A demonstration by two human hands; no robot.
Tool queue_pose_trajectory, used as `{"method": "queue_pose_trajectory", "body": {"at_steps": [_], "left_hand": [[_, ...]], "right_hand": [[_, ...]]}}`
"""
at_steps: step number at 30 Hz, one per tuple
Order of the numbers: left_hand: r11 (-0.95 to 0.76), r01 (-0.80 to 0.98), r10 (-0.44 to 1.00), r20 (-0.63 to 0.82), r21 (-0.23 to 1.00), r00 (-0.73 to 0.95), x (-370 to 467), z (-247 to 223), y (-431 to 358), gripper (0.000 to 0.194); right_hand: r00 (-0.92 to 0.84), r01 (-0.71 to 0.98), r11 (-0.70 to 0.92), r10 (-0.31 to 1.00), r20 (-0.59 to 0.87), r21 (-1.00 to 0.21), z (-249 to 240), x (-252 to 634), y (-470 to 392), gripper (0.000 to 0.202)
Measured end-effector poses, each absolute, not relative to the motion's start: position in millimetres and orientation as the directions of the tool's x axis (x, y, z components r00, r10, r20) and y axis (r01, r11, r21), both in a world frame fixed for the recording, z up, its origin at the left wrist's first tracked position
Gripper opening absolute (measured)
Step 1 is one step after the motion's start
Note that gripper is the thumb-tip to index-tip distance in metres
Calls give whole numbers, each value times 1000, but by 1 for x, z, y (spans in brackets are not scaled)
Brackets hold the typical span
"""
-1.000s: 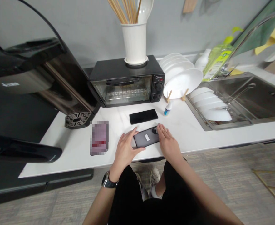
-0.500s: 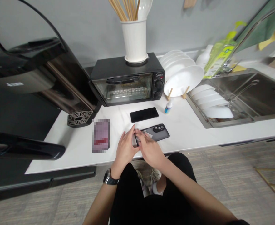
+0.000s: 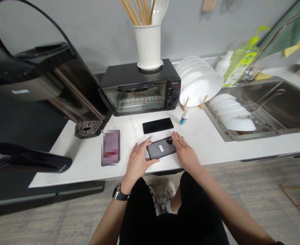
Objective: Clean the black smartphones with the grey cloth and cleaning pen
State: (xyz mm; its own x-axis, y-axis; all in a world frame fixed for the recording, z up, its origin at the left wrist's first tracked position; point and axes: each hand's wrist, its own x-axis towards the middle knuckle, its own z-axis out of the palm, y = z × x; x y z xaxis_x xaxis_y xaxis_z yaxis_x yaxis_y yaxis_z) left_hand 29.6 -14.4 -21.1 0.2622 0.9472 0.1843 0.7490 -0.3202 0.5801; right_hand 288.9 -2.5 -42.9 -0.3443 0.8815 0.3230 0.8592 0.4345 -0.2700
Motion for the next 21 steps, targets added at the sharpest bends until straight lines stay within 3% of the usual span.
{"method": "queue_pose_trajectory", "body": {"at_steps": [5, 10, 13, 17, 21], "left_hand": [[-313, 743, 949, 171, 591, 263, 30, -21, -14, 94], [-324, 746, 946, 209, 582, 248, 26, -27, -16, 85], [-312, 729, 950, 207, 609, 233, 26, -26, -18, 90], [-293, 728, 956, 186, 620, 227, 28, -24, -19, 109], [-309, 736, 951, 200, 602, 236, 29, -24, -17, 118]], "right_hand": [[-249, 892, 340, 920, 303, -299, -30, 228, 3, 61], [-338, 742, 436, 899, 278, -509, -13, 172, -20, 59], [-410, 612, 523, 851, 328, -592, -11, 174, -32, 56], [-535, 571, 601, 789, 301, -560, -20, 213, -43, 53], [-456, 701, 547, 837, 303, -457, -32, 262, -45, 51]]}}
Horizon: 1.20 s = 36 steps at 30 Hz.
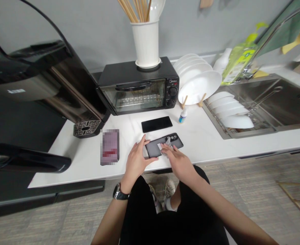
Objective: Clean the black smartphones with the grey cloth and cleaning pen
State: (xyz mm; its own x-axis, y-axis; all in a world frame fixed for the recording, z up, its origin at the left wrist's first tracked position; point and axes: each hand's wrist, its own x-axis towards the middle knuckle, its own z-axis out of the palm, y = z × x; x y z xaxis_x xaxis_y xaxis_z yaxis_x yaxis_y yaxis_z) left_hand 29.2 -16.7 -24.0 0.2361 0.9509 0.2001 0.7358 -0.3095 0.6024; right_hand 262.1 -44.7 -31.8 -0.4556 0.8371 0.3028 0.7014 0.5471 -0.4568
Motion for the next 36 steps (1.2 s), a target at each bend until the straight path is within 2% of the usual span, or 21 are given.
{"method": "queue_pose_trajectory", "body": {"at_steps": [3, 11, 15, 18, 21, 27, 32, 36], "left_hand": [[-289, 746, 957, 179, 600, 227, 30, -23, -16, 116], [-298, 738, 954, 178, 605, 240, 30, -19, -15, 106], [-301, 740, 953, 174, 602, 247, 30, -19, -15, 107], [-303, 755, 953, 183, 581, 241, 30, -21, -14, 103], [-293, 762, 956, 188, 577, 226, 29, -24, -15, 100], [-313, 723, 949, 175, 615, 261, 29, -22, -16, 105], [-281, 741, 959, 156, 610, 235, 30, -18, -14, 109], [-289, 738, 957, 159, 610, 243, 31, -16, -13, 106]], "right_hand": [[-340, 781, 468, 874, 347, -414, -38, 288, -38, 49], [-132, 817, 331, 905, 405, -472, -27, 295, 12, 30], [-190, 764, 395, 893, 408, -510, -22, 253, 21, 28], [-296, 638, 489, 869, 397, -595, -24, 211, 12, 28], [-337, 545, 506, 862, 377, -669, -25, 187, -1, 28], [-283, 619, 469, 882, 377, -631, -24, 215, -20, 12], [-281, 635, 445, 895, 347, -631, -24, 263, -23, 16], [-173, 696, 367, 920, 351, -617, -24, 299, -14, 15]]}}
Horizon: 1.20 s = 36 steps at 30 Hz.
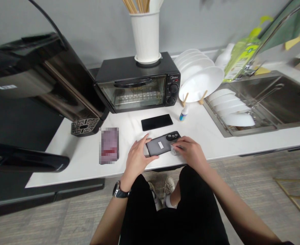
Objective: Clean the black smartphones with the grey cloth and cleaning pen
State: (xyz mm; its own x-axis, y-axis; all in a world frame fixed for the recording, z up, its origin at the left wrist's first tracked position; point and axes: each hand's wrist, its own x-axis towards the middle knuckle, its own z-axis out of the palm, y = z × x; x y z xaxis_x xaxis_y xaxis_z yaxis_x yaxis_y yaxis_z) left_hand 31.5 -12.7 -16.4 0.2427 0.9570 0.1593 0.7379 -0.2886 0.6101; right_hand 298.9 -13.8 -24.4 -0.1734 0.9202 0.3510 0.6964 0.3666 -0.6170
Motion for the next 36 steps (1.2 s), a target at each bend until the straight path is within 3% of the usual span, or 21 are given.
{"method": "queue_pose_trajectory", "body": {"at_steps": [10, 19, 26, 29, 36], "left_hand": [[-265, 740, 963, 138, 618, 229, 33, -16, -14, 97], [-297, 751, 955, 161, 590, 250, 31, -21, -14, 93], [-299, 741, 953, 151, 601, 263, 30, -22, -13, 102], [-303, 741, 952, 156, 599, 262, 30, -21, -13, 105], [-276, 746, 960, 132, 606, 247, 33, -17, -12, 101]], "right_hand": [[78, 874, 129, 915, 396, -469, -21, 269, 19, 17], [-197, 809, 326, 935, 297, -490, -10, 192, 6, 18], [-381, 666, 484, 875, 299, -567, -10, 226, -11, 9], [-353, 699, 502, 862, 365, -510, -17, 259, -15, 8], [-141, 844, 327, 899, 414, -424, -25, 295, 8, 15]]}}
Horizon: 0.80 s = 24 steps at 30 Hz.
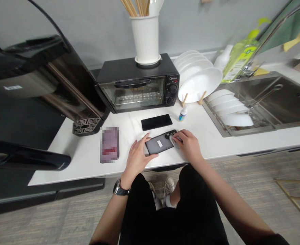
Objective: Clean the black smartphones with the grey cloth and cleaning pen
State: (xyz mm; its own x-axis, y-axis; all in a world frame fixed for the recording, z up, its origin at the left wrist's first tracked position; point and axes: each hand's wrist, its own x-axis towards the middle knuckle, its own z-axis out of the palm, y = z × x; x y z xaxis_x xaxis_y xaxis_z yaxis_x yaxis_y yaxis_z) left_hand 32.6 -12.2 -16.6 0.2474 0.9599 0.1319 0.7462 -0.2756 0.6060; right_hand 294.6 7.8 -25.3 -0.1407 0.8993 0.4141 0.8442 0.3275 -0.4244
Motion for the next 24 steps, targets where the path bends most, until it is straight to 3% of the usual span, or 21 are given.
{"method": "queue_pose_trajectory", "body": {"at_steps": [6, 12, 16, 20, 24], "left_hand": [[-269, 731, 960, 113, 627, 256, 33, -15, -13, 97], [-306, 763, 951, 144, 569, 274, 30, -21, -14, 99], [-303, 760, 951, 137, 575, 276, 30, -21, -15, 100], [-314, 751, 947, 129, 582, 295, 31, -17, -15, 99], [-307, 748, 946, 104, 589, 306, 32, -12, -14, 98]], "right_hand": [[-66, 890, 194, 950, 305, -414, -13, 240, 28, 14], [-316, 758, 389, 921, 227, -523, -5, 188, 7, 4], [-382, 677, 428, 900, 212, -598, -7, 204, -10, 7], [-326, 692, 407, 913, 246, -596, -12, 251, -15, 9], [-175, 803, 323, 931, 320, -500, -17, 283, -2, 9]]}}
